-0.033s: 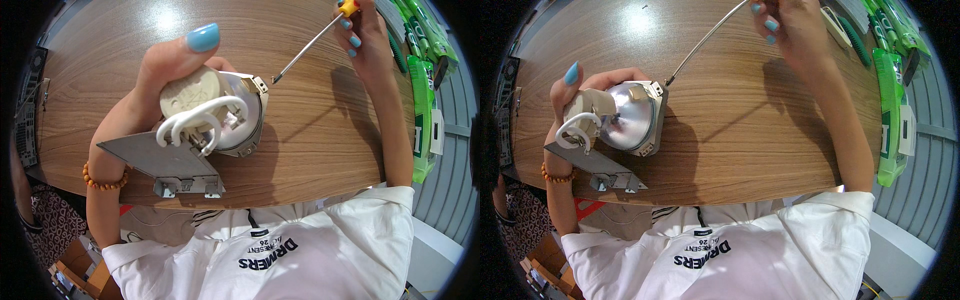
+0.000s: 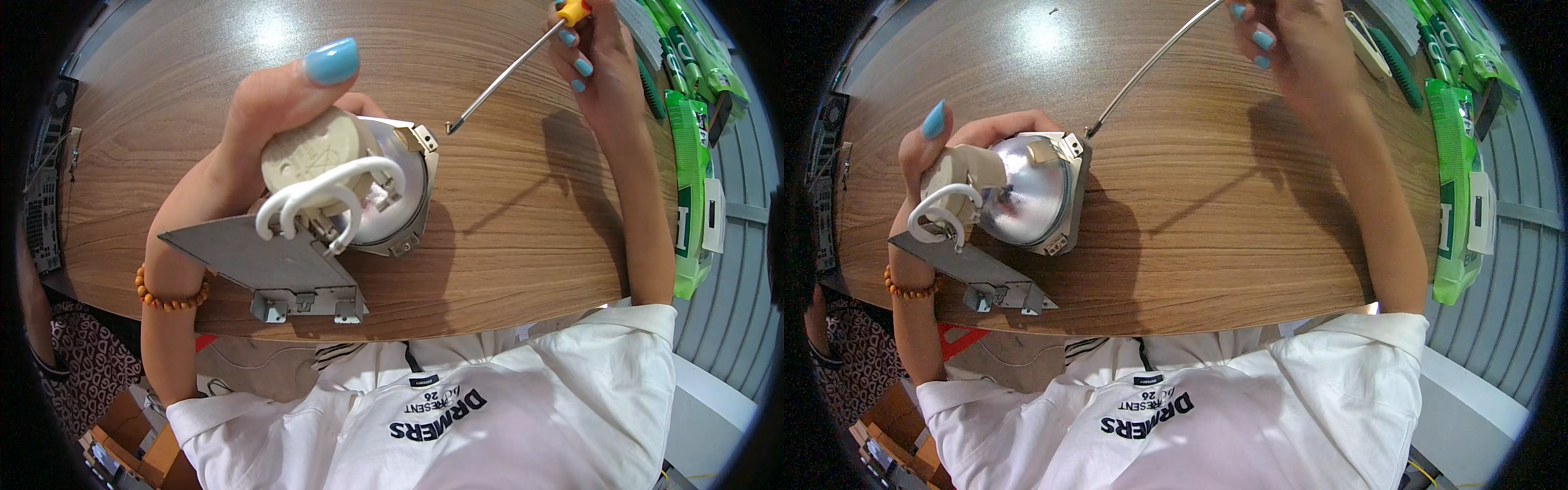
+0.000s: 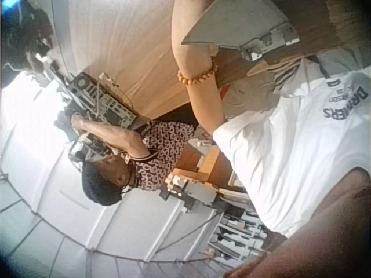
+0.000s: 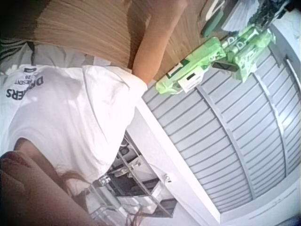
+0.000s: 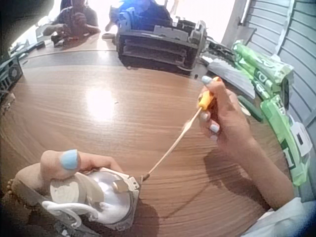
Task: The person disassembles a projector lamp unit using a screwdriver, removing screws and prying off small metal clips by hand to separate the bulb from its housing.
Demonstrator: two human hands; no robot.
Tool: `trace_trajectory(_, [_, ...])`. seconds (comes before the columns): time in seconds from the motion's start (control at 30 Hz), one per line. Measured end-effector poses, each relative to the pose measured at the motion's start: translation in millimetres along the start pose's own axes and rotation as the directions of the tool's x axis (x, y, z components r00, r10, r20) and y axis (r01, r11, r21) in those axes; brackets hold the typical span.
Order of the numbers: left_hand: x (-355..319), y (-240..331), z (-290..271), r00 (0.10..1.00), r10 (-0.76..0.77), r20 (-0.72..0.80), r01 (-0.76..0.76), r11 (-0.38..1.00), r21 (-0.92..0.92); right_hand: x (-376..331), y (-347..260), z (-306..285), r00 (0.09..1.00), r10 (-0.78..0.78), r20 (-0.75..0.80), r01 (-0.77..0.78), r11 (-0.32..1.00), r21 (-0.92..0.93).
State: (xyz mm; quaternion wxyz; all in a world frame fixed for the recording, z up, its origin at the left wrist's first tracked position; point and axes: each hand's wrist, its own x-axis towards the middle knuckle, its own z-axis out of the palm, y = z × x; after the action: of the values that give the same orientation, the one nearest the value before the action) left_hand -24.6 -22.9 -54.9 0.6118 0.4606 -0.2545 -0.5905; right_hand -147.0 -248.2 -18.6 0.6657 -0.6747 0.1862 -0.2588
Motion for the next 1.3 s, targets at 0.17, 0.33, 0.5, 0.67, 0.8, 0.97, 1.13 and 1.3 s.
trace_trajectory(0.17, [0.6, 12.8, 7.8, 1.000, -0.001, 0.031, 0.002, 0.998, -0.061, -1.5, -4.6, 2.0, 0.998, -0.057, 0.026, 0.057, 0.998, -0.004])
trace_trajectory(0.33, [3.8, 1.5, -6.5, 0.999, 0.020, 0.036, -0.019, 0.999, -0.028, -10.1, -23.6, 1.3, 0.979, -0.193, -0.064, 0.179, 0.969, -0.170])
trace_trajectory(0.5, [-1.6, 9.4, 0.0, 0.996, 0.036, 0.086, -0.049, 0.987, 0.151, -19.7, -22.3, -49.2, 0.885, -0.453, 0.109, 0.432, 0.709, -0.557])
trace_trajectory(0.67, [1.8, 6.2, -4.3, 0.994, -0.030, 0.110, -0.011, 0.935, 0.355, -43.7, -29.3, -59.5, 0.827, -0.544, 0.143, 0.508, 0.613, -0.605])
trace_trajectory(0.8, [-1.0, 4.8, -1.2, 0.994, -0.086, 0.071, 0.059, 0.946, 0.317, -53.2, -41.3, -56.6, 0.901, -0.433, -0.004, 0.391, 0.816, -0.426])
trace_trajectory(0.97, [-8.4, 9.1, 17.7, 0.998, -0.061, 0.002, 0.058, 0.960, 0.275, -56.2, -43.1, -60.1, 0.909, -0.417, 0.013, 0.385, 0.827, -0.411])
trace_trajectory(1.13, [-6.8, 17.1, 31.1, 0.997, -0.056, 0.056, 0.043, 0.977, 0.208, -55.4, -46.8, -65.5, 0.920, -0.386, -0.071, 0.335, 0.868, -0.366])
trace_trajectory(1.3, [-9.1, 23.9, 36.6, 0.998, -0.045, -0.035, 0.054, 0.943, 0.327, -60.9, -43.0, -63.8, 0.937, -0.335, -0.101, 0.285, 0.898, -0.336])
